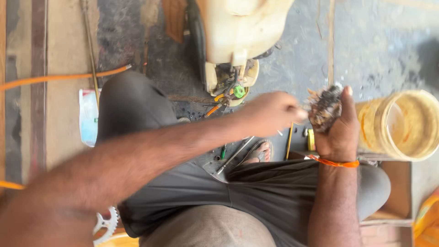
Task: The person sits on the floor and cleans a small metal scooter part with a rag, repeatedly wiping and rotating it. The person then picks up a small plastic bag containing a new part and a small metal ring, handling them briefly before returning to the cleaning.
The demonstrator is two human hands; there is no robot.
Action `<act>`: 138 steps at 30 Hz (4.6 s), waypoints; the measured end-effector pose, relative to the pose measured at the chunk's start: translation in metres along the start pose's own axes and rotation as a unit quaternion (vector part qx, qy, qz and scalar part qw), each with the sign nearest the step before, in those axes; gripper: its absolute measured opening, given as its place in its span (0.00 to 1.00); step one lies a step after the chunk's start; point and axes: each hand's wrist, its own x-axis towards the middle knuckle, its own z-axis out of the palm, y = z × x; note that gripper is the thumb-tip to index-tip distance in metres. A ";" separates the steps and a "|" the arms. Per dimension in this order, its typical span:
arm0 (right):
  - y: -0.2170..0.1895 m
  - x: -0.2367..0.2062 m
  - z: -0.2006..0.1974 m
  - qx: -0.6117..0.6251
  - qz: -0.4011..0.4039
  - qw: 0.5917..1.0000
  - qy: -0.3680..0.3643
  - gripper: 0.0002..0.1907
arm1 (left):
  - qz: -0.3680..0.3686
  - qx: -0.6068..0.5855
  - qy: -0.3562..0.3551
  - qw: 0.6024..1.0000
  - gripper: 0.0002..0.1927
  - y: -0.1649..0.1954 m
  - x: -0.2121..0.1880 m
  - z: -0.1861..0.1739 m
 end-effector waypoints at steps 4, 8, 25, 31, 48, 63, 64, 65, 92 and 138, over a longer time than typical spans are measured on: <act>-0.010 -0.024 0.052 -0.001 0.029 0.998 -0.048 0.24 | -0.078 -0.227 0.018 0.971 0.16 -0.047 -0.018 -0.013; -0.016 -0.034 0.088 -0.072 0.050 0.991 -0.105 0.22 | -0.129 -0.316 0.021 0.940 0.16 -0.064 -0.029 -0.032; 0.058 -0.036 0.105 -0.714 -0.301 0.626 -0.089 0.14 | -0.128 -0.446 0.174 0.869 0.10 -0.083 -0.015 -0.021; 0.038 -0.025 0.090 -0.260 0.002 0.956 -0.135 0.13 | 0.076 -0.109 0.315 0.940 0.06 -0.059 -0.032 -0.034; 0.023 -0.041 0.124 -0.382 -0.007 0.908 -0.168 0.19 | 0.246 0.333 0.296 0.861 0.13 -0.063 -0.035 -0.014; 0.024 -0.027 0.082 -0.108 0.069 0.987 -0.092 0.13 | 0.234 0.149 0.211 0.937 0.10 -0.054 -0.034 -0.025; 0.023 -0.023 0.081 -0.092 0.086 0.989 -0.074 0.13 | 0.236 0.162 0.223 0.932 0.10 -0.052 -0.035 -0.027; 0.023 -0.020 0.081 -0.075 0.105 0.990 -0.057 0.14 | 0.237 0.174 0.236 0.926 0.11 -0.050 -0.036 -0.029; 0.024 -0.055 0.123 -0.529 -0.241 0.812 -0.051 0.13 | 0.244 0.321 0.272 0.874 0.11 -0.047 -0.044 -0.027; 0.029 -0.044 0.101 -0.301 0.044 0.952 -0.020 0.07 | 0.160 0.336 0.274 0.887 0.12 -0.046 -0.038 -0.015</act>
